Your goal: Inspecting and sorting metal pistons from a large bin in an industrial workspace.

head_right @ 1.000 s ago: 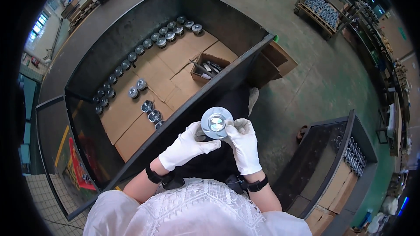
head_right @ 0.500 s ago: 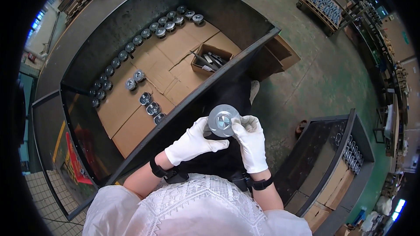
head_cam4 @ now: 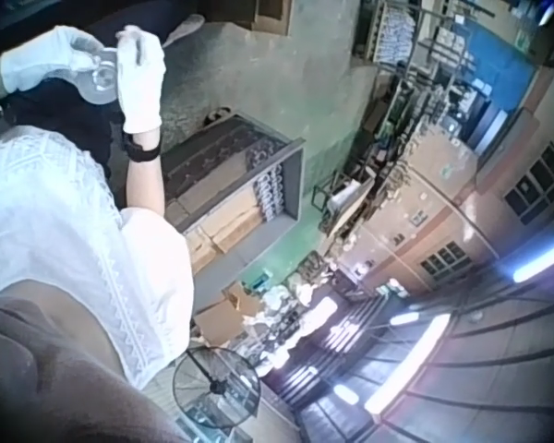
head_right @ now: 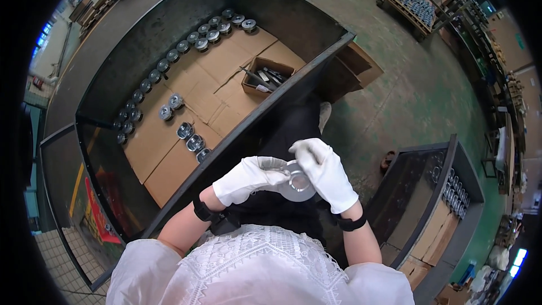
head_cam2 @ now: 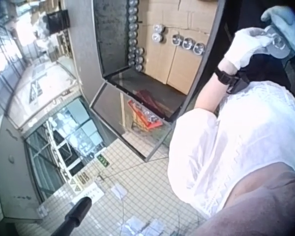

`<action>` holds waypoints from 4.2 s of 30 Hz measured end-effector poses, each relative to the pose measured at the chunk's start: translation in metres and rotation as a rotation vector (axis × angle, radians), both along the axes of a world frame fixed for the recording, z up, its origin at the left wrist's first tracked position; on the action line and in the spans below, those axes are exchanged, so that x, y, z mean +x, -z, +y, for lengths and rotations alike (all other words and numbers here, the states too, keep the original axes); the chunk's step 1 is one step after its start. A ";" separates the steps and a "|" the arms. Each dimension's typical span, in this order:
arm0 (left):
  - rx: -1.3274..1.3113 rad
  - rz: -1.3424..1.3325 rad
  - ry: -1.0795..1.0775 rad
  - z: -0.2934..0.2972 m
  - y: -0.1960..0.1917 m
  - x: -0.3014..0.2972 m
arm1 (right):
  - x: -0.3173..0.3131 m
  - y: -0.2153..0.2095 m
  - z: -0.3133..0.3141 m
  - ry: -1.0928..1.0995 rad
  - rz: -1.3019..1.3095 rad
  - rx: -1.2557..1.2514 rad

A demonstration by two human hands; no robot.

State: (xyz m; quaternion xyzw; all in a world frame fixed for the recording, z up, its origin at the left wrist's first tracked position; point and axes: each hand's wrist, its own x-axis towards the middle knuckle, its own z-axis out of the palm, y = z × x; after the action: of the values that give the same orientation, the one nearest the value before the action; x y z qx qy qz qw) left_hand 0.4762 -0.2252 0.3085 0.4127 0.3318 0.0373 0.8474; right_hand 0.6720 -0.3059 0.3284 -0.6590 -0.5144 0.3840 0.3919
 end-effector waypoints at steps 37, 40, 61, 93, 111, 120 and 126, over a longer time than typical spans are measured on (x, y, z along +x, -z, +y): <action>1.340 0.035 -0.363 -0.008 0.023 0.028 | -0.038 0.036 -0.025 0.316 1.545 0.096; 1.405 0.076 -0.334 -0.006 0.034 0.029 | -0.039 0.041 -0.028 0.379 1.478 0.083; 1.131 -0.104 -0.424 -0.010 0.022 0.035 | -0.044 0.060 -0.024 0.410 1.286 -0.040; 1.267 0.035 -0.384 -0.009 0.043 0.031 | -0.061 0.031 -0.014 0.503 0.435 0.226; 1.326 0.111 -0.397 -0.008 0.056 0.023 | -0.063 0.045 -0.010 0.635 0.218 0.234; 1.121 0.103 -0.414 -0.010 0.050 0.022 | -0.055 0.055 -0.017 0.527 0.731 0.184; 1.128 0.029 -0.430 -0.022 0.008 0.034 | -0.043 0.038 -0.020 0.384 1.661 0.109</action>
State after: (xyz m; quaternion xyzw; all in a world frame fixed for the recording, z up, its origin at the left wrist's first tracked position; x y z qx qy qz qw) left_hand 0.5099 -0.2473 0.3000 0.7226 0.3482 0.3725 0.4667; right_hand 0.6294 -0.3254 0.2904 -0.2199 0.0427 0.6442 0.7313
